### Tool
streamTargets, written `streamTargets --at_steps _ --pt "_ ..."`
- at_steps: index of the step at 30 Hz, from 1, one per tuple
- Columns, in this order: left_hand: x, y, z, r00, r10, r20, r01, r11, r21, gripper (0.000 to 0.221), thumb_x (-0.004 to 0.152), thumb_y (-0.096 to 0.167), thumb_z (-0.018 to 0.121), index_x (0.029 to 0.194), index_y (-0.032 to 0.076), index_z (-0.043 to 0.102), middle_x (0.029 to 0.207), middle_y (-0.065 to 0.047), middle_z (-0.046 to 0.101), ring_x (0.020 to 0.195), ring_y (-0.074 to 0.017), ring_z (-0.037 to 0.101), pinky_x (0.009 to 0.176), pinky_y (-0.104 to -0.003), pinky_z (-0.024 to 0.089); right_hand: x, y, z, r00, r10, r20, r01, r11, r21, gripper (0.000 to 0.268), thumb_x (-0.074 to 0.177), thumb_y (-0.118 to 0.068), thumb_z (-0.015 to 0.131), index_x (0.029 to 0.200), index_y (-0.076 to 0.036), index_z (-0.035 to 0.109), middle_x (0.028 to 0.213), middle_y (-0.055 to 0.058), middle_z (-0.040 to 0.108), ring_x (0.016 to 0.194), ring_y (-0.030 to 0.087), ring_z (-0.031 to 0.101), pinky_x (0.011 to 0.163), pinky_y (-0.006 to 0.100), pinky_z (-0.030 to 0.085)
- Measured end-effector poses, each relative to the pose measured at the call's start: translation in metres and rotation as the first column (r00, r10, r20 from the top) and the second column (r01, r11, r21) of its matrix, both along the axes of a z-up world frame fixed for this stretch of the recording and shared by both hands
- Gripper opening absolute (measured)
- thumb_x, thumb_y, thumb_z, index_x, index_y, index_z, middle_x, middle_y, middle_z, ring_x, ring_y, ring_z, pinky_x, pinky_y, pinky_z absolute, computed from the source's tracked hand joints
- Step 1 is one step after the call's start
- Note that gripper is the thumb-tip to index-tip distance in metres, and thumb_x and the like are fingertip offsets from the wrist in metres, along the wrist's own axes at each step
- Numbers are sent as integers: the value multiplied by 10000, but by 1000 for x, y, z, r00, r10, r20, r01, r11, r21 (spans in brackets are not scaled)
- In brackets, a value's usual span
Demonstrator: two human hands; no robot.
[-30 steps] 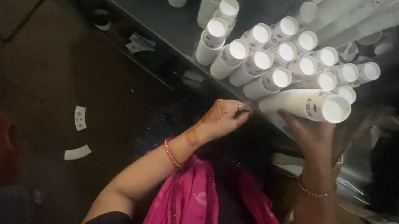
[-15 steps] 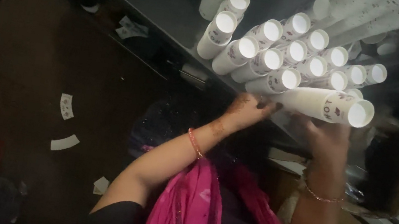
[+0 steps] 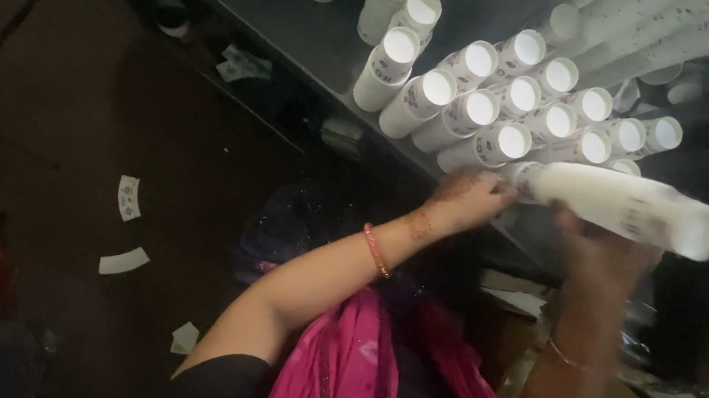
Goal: Picking up paper cups, checking them, and putting them into plastic bags for packaging.
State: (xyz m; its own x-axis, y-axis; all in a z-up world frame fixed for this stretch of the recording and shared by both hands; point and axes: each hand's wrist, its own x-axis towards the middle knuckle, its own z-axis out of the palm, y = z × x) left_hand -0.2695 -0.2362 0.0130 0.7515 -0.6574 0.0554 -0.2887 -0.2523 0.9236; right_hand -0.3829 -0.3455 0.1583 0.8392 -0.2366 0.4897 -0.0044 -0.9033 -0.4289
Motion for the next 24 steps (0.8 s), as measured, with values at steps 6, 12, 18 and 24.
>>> streamTargets --at_steps 6,12,18,24 --pt "-15 -36 -15 976 -136 168 152 985 -87 373 897 417 654 929 60 756 962 -219 744 926 -382 718 853 -469 558 -47 -15 29 991 -12 132 -50 887 459 503 911 -85 863 1296 -26 544 1252 75 693 1170 186 698 1029 310 590" --pt "-10 -72 -52 914 -238 329 241 970 32 189 736 149 642 872 56 734 902 -220 728 899 -408 714 794 -504 562 -71 -12 4 967 -183 -175 221 948 230 441 863 -110 884 1222 -13 647 1112 130 727 940 242 686 778 369 523" --pt "-18 -23 -56 941 -176 289 159 984 82 176 899 156 575 907 52 717 914 -241 711 896 -441 694 809 -536 554 -44 0 -46 936 -170 -308 248 939 237 513 779 -166 876 1212 4 659 1075 117 737 960 239 714 815 364 564" --pt "-5 90 -11 975 -109 196 116 993 -25 238 869 182 578 988 13 696 893 -251 694 872 -468 668 752 -547 518 1 3 -95 970 89 -224 15 905 425 481 808 -183 857 1215 4 682 1124 141 768 1022 200 737 884 333 584"
